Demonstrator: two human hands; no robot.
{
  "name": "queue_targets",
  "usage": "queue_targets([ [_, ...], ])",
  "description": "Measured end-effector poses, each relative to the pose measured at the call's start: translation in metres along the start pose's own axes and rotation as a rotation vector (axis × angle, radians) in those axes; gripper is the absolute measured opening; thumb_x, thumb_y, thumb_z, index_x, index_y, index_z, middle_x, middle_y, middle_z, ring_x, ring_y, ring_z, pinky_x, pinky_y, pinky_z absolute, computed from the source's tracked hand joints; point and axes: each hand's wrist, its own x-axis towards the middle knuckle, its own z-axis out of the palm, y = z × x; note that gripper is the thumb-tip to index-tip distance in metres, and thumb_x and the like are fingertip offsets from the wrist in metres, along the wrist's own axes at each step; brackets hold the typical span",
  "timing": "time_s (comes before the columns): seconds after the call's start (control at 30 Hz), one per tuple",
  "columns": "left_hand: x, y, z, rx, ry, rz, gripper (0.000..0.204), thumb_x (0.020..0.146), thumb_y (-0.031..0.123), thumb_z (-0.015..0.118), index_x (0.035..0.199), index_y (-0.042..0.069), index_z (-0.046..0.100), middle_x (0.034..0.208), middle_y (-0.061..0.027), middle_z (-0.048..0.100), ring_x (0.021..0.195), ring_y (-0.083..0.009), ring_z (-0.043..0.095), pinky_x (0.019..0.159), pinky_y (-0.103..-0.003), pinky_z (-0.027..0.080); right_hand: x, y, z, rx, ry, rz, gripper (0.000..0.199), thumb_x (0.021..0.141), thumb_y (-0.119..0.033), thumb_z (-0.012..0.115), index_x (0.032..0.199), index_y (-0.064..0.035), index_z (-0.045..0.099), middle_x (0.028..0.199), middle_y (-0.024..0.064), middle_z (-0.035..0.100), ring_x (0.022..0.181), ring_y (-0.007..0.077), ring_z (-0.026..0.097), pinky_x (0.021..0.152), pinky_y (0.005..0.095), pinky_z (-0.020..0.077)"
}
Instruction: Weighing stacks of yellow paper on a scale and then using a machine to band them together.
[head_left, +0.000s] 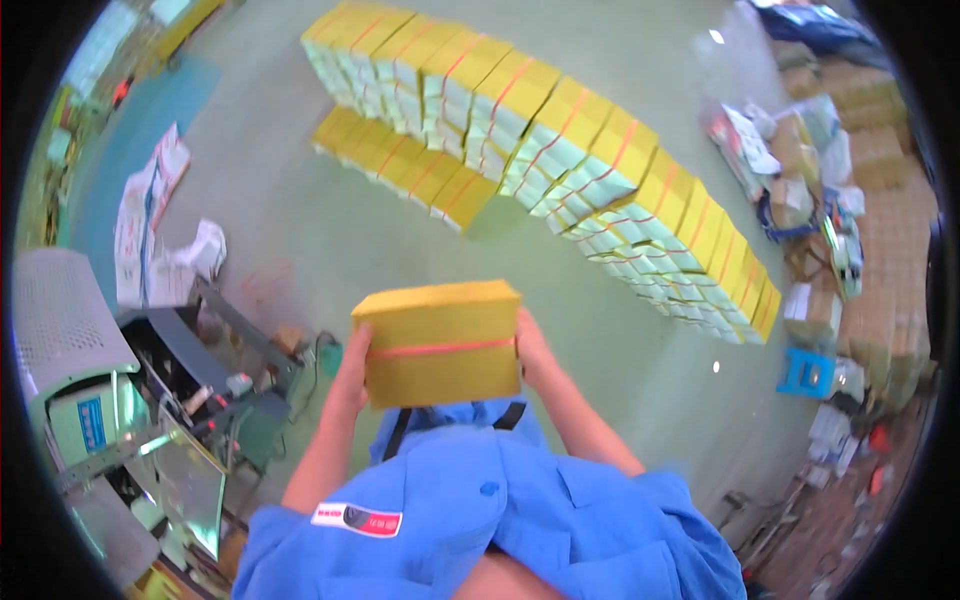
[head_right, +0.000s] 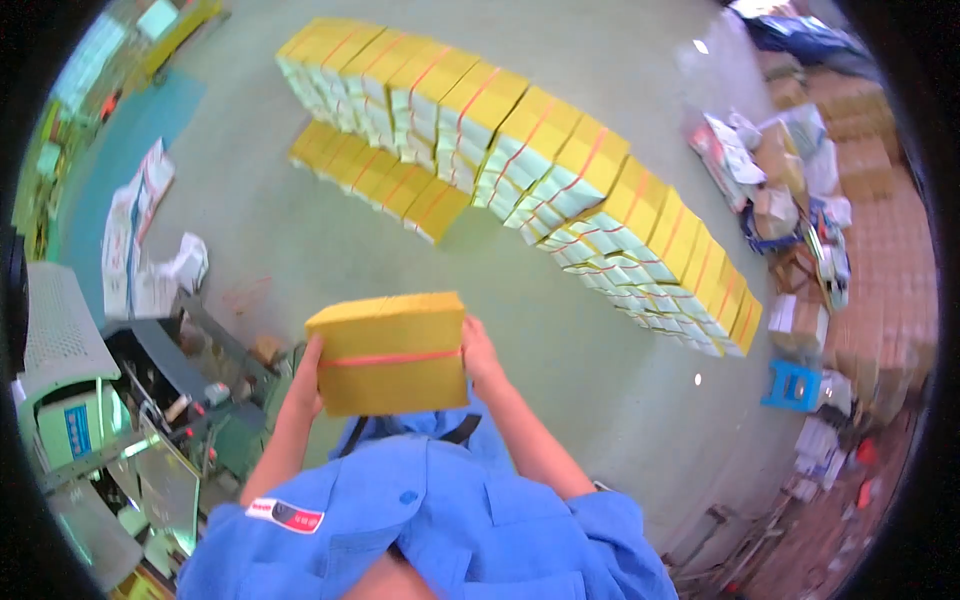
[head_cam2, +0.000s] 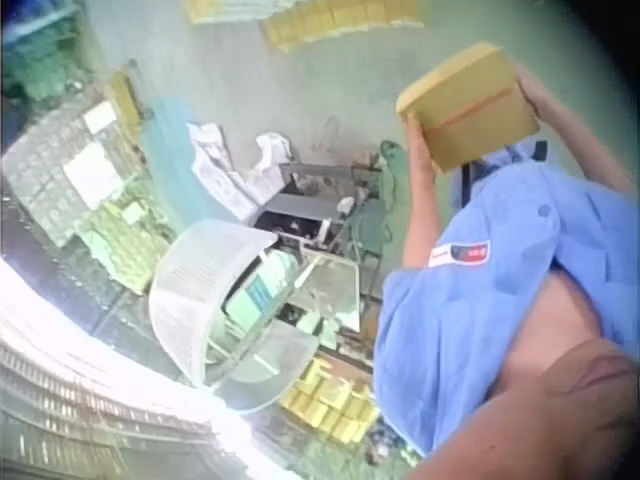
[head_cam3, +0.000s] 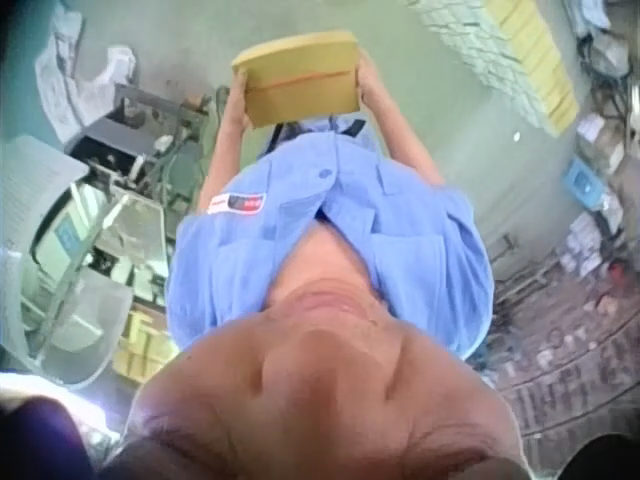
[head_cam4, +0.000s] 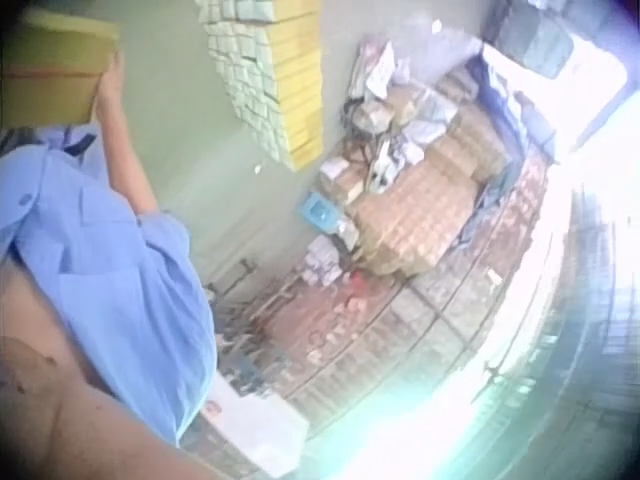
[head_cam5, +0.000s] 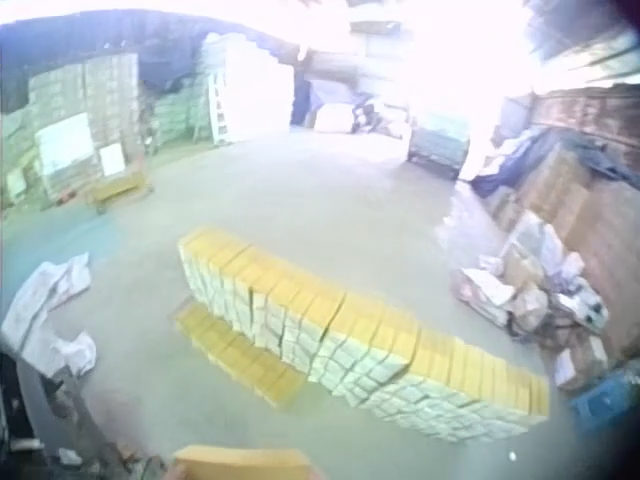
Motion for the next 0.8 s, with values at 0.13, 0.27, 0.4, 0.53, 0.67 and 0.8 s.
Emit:
queue_targets([
  [0.13, 0.082, -0.012, 0.041, -0.109, 0.022, -0.221, 0.064, 0.095, 0.054, 0.047, 0.138, 0.006, 0.041, 0.135, -0.0102, 0.050, 0.125, -0.0228, 0.047, 0.103, -0.039, 0.041, 0.078, -0.015, -0.052, -0.081, -0.078, 0.066, 0.045, 0.098, -0.036, 0.043, 0.133, -0.0082, 0.050, 0.124, 0.0055, 0.057, 0.110, 0.0156, 0.055, 0.092, 0.0304, 0.0452],
  [0.27, 0.163, -0.051, 0.056, -0.217, 0.044, -0.309, 0.068, 0.093, 0.058, 0.046, 0.138, 0.007, 0.042, 0.135, -0.0121, 0.050, 0.125, -0.0239, 0.049, 0.101, -0.040, 0.043, 0.162, -0.033, -0.075, -0.142, -0.166, 0.295, 0.048, 0.099, -0.040, 0.042, 0.134, -0.0085, 0.048, 0.125, 0.0045, 0.057, 0.111, 0.0144, 0.055, 0.093, 0.0305, 0.0460],
  [0.4, 0.252, -0.120, 0.072, -0.394, 0.056, -0.367, 0.069, 0.093, 0.059, 0.046, 0.138, 0.007, 0.042, 0.136, -0.0127, 0.049, 0.125, -0.0248, 0.049, 0.102, -0.040, 0.042, 0.270, -0.038, -0.105, -0.168, -0.239, 0.485, 0.049, 0.098, -0.041, 0.043, 0.134, -0.0080, 0.048, 0.124, 0.0049, 0.058, 0.111, 0.0144, 0.056, 0.092, 0.0303, 0.0469],
  [0.53, 0.331, -0.198, 0.080, -0.560, 0.196, -0.439, 0.069, 0.094, 0.058, 0.046, 0.139, 0.006, 0.041, 0.138, -0.0123, 0.048, 0.126, -0.0247, 0.048, 0.105, -0.039, 0.040, 0.380, -0.002, -0.127, -0.307, -0.237, 0.652, 0.050, 0.098, -0.043, 0.042, 0.134, -0.0074, 0.048, 0.124, 0.0054, 0.059, 0.110, 0.0150, 0.058, 0.091, 0.0319, 0.0487],
  [0.67, 0.407, -0.263, 0.092, -0.646, 0.197, -0.363, 0.066, 0.097, 0.056, 0.039, 0.143, 0.008, 0.036, 0.144, -0.0098, 0.042, 0.133, -0.0244, 0.040, 0.110, -0.040, 0.033, 0.494, 0.031, -0.161, -0.442, -0.294, 0.651, 0.046, 0.096, -0.039, 0.042, 0.126, -0.0073, 0.055, 0.119, 0.0088, 0.061, 0.104, 0.0184, 0.060, 0.088, 0.0337, 0.0493],
  [0.8, 0.482, -0.299, 0.078, -0.684, 0.224, -0.266, 0.072, 0.094, 0.059, 0.044, 0.145, 0.008, 0.032, 0.149, -0.0089, 0.034, 0.136, -0.0254, 0.034, 0.110, -0.045, 0.032, 0.577, 0.044, -0.150, -0.497, -0.339, 0.624, 0.047, 0.096, -0.042, 0.041, 0.126, -0.0077, 0.055, 0.119, 0.0096, 0.061, 0.107, 0.0192, 0.058, 0.091, 0.0346, 0.0473],
])
